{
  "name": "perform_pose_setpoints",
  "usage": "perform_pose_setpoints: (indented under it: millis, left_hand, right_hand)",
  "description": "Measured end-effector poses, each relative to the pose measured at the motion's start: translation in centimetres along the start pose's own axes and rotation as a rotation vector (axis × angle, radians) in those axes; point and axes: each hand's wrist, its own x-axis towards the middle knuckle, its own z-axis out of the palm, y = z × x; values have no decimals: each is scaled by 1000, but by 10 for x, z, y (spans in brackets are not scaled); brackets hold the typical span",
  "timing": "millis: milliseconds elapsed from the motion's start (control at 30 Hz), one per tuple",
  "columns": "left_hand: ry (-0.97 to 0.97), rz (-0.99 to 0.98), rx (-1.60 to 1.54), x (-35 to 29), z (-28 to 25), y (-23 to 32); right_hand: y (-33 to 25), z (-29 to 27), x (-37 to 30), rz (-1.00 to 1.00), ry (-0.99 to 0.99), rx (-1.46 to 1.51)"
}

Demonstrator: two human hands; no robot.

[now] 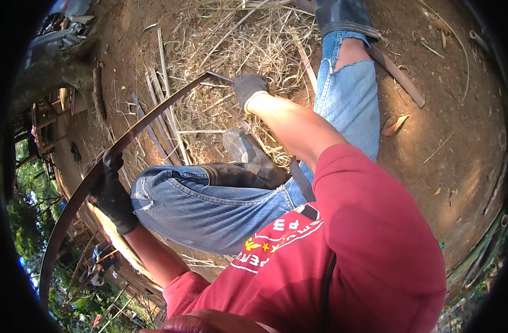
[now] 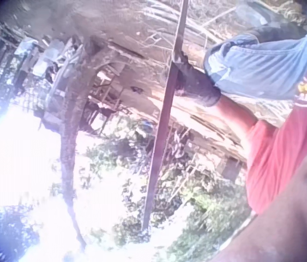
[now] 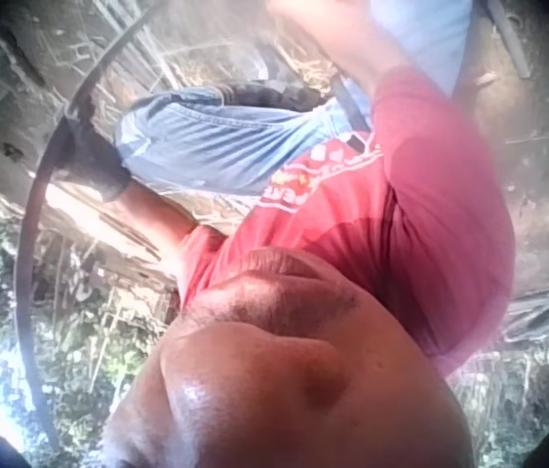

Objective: The person sits on the ground and uses a machete to shave a long, thin strip of bamboo. They hold the bamboo strip with one hand and repeatedly scrape the blade along its length to smooth and thin it. The person occasionally flips the strip to work on different sides.

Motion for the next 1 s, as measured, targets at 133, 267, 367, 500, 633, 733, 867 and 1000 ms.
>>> perform_pose_setpoints:
  millis: [133, 267, 367, 500, 633, 733, 867, 1000]
  left_hand:
    - [-41, 26, 85, 0, -8, -8]
    - [-73, 93, 57, 1, -21, -26]
    - [-77, 69, -26, 2, -26, -45]
    - [-140, 65, -87, -2, -42, -59]
    - [-231, 169, -94, -7, -57, -74]
    - [-339, 279, 87, -9, -45, -38]
    - [-327, 271, 61, -11, -39, -28]
    - [-296, 227, 99, -12, -42, -26]
  right_hand:
    - [-2, -17, -6, 15, -57, 107]
    - [20, -44, 15, -2, -507, 380]
    - [20, -39, 2, -29, -277, 323]
    - [-27, -43, -79, -283, 121, 176]
    - [-74, -71, -136, -472, 102, 352]
    - [-98, -95, -167, -622, 274, 293]
    - [-103, -101, -173, -626, 310, 314]
    - [-92, -65, -130, -484, 236, 294]
